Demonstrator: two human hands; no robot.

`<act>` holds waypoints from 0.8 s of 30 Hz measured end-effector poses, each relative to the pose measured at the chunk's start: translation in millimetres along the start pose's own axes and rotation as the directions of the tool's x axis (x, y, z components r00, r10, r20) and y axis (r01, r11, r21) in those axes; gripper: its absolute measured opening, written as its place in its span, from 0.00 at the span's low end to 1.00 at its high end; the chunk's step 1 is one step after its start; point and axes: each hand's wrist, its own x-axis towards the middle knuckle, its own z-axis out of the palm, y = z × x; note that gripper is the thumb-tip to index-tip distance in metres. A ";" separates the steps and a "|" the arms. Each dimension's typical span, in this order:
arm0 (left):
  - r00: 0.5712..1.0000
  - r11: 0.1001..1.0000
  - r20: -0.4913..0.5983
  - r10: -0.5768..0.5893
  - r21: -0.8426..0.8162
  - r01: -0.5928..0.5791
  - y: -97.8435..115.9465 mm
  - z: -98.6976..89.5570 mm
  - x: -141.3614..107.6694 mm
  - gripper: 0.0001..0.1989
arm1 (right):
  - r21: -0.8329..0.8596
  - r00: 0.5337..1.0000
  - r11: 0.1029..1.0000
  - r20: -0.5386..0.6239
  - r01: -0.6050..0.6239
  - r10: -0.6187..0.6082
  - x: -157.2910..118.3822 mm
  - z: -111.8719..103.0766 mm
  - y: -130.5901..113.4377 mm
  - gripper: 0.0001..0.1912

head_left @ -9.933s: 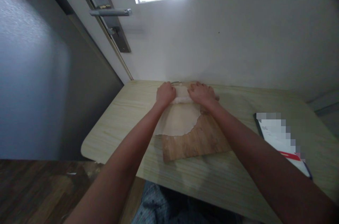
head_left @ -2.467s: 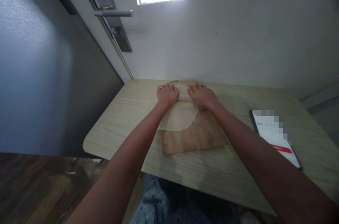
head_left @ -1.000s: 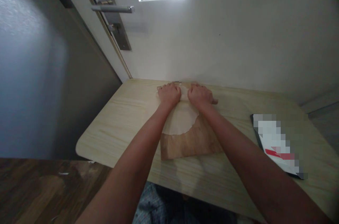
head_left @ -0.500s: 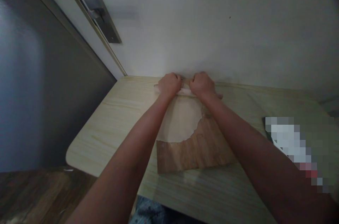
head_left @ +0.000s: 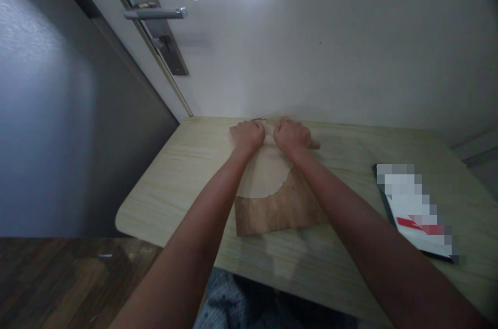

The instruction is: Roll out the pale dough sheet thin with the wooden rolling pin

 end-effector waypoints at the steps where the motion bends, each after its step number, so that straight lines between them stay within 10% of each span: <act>1: 0.999 1.000 -0.030 0.017 0.014 -0.016 -1.4 0.4 -4.4 0.22 | -0.003 1.000 1.000 -0.014 0.008 -0.008 -5.9 0.1 -0.4 0.20; 15: 0.970 0.985 -0.181 0.164 0.081 -0.151 -18.7 -8.0 -60.7 0.21 | -0.073 0.968 0.984 -0.181 0.164 -0.175 -68.2 1.2 4.0 0.20; 24: 0.996 0.993 -0.022 0.089 0.084 -0.086 -10.3 -16.9 -52.5 0.22 | -0.072 0.992 0.989 0.025 0.129 -0.128 -58.4 -11.4 4.1 0.22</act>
